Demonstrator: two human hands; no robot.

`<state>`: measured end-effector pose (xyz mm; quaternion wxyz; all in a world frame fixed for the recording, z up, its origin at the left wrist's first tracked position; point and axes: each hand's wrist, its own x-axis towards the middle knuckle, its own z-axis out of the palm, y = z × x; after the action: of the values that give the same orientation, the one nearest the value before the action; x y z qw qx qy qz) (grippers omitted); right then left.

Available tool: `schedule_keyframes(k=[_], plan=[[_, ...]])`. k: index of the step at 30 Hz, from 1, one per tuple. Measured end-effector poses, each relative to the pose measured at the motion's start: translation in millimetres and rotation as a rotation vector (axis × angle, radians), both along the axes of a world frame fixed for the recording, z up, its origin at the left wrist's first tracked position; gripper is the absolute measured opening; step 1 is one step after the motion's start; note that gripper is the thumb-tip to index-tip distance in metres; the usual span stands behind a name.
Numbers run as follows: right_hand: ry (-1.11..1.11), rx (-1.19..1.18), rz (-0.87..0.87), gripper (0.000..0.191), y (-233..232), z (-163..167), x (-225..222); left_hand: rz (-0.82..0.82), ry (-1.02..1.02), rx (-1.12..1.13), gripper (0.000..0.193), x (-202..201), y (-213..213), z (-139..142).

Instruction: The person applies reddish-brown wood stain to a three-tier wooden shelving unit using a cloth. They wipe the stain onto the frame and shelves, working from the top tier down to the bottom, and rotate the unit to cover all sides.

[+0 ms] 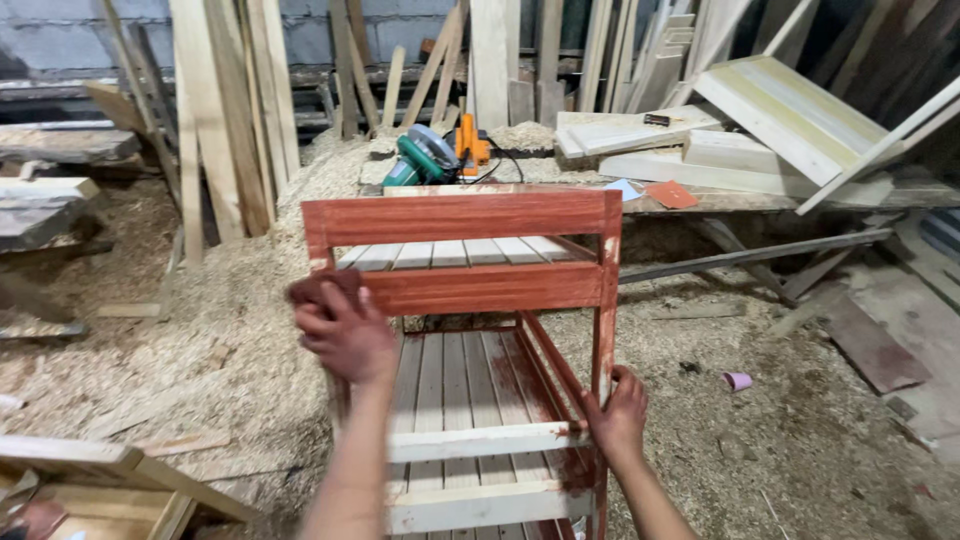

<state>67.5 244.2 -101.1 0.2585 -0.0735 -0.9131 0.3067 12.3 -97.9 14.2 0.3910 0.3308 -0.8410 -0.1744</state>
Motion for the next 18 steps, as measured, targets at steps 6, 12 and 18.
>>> schedule_keyframes(k=[6, 12, 18], plan=[[0.016, 0.001, 0.1, 0.071, 11, -6, 4, -0.162, 0.101, -0.203, 0.069, -18, 152, -18], [-0.045, 0.051, 0.166, 0.069, 27, -9, 23, -0.606, -0.015, -0.222, 0.055, -8, 277, -1], [-0.188, 0.045, 0.153, 0.063, 28, -19, 41, -1.096, -0.083, 0.006, 0.049, -11, 300, 21]])
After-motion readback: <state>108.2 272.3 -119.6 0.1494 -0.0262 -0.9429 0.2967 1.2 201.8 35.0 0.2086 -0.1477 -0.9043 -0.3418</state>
